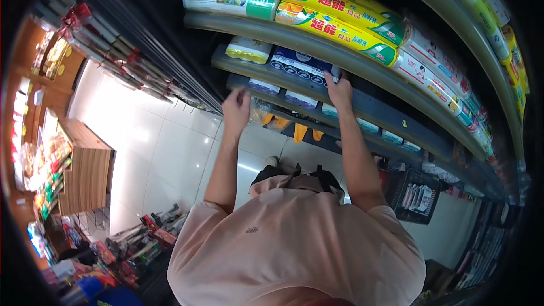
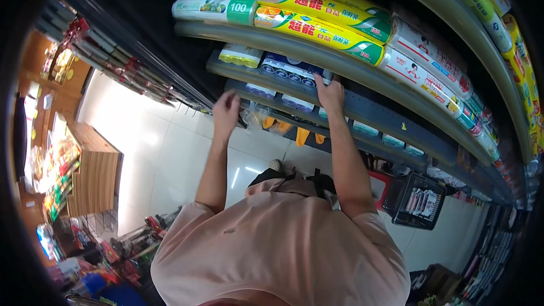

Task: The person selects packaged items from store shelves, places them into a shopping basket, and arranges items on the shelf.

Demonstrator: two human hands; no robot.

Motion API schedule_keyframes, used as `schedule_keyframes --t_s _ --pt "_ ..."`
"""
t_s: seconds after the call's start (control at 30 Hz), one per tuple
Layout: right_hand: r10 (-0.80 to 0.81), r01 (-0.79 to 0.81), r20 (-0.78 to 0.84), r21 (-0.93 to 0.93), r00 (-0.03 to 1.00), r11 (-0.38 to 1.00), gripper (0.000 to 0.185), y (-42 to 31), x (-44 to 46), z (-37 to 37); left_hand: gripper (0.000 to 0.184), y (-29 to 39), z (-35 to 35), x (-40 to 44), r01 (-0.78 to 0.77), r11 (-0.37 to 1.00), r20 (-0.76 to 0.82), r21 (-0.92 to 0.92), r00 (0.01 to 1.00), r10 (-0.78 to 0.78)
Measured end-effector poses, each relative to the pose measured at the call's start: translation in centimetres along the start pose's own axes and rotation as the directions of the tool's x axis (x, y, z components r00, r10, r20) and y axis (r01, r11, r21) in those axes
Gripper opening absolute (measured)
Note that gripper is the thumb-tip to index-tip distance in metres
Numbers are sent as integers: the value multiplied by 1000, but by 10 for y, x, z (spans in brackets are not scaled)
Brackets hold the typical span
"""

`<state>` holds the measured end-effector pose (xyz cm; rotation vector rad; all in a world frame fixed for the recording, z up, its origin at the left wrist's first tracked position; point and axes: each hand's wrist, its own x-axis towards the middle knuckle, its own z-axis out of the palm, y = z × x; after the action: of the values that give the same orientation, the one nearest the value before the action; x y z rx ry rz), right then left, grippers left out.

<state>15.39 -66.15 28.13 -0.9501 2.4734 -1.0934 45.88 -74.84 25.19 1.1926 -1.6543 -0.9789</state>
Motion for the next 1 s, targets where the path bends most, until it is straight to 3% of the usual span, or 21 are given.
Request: schedule_keyframes --t_s 0.07,0.17,0.2,0.27,0.37,0.47,0.5,0.57,0.73,0.83,0.87,1.0 --pt "46 -48 -37 -77 998 996 74 1 6 11 29 9 -5 42 -114 993 -52 32 992 116" --pt "76 -86 -99 -109 992 990 75 8 10 19 33 9 -6 98 -119 981 -37 154 991 126" --pt "81 -91 -100 -102 992 991 75 12 13 20 32 -9 0 121 -175 971 -58 163 981 186" --pt "93 -102 -101 -89 991 991 74 22 18 22 37 -13 4 151 -291 891 -80 347 938 337" --pt "81 -72 -86 97 993 993 70 32 19 25 51 -23 12 184 -144 794 23 591 987 161" --pt "162 -142 -85 206 983 968 53 22 12 22 66 -10 17 201 26 743 171 668 967 -188" --pt "145 -112 -123 247 982 963 50 26 12 23 72 0 17 202 118 772 159 625 949 -273" --pt "114 -44 -199 324 973 945 46 35 12 28 72 -1 18 206 44 839 226 542 954 -196" --pt "347 -290 34 627 937 723 30 17 2 6 63 -47 40 228 -119 931 312 344 950 7" --pt "364 -292 90 782 927 551 24 6 -1 -4 55 -60 53 231 -110 981 330 160 943 51" --pt "356 -275 100 831 929 484 23 0 -4 -11 56 -62 55 232 -53 991 323 126 946 9" --pt "397 -259 34 808 917 529 27 -7 -20 -41 57 -14 39 201 108 993 330 44 937 -117"
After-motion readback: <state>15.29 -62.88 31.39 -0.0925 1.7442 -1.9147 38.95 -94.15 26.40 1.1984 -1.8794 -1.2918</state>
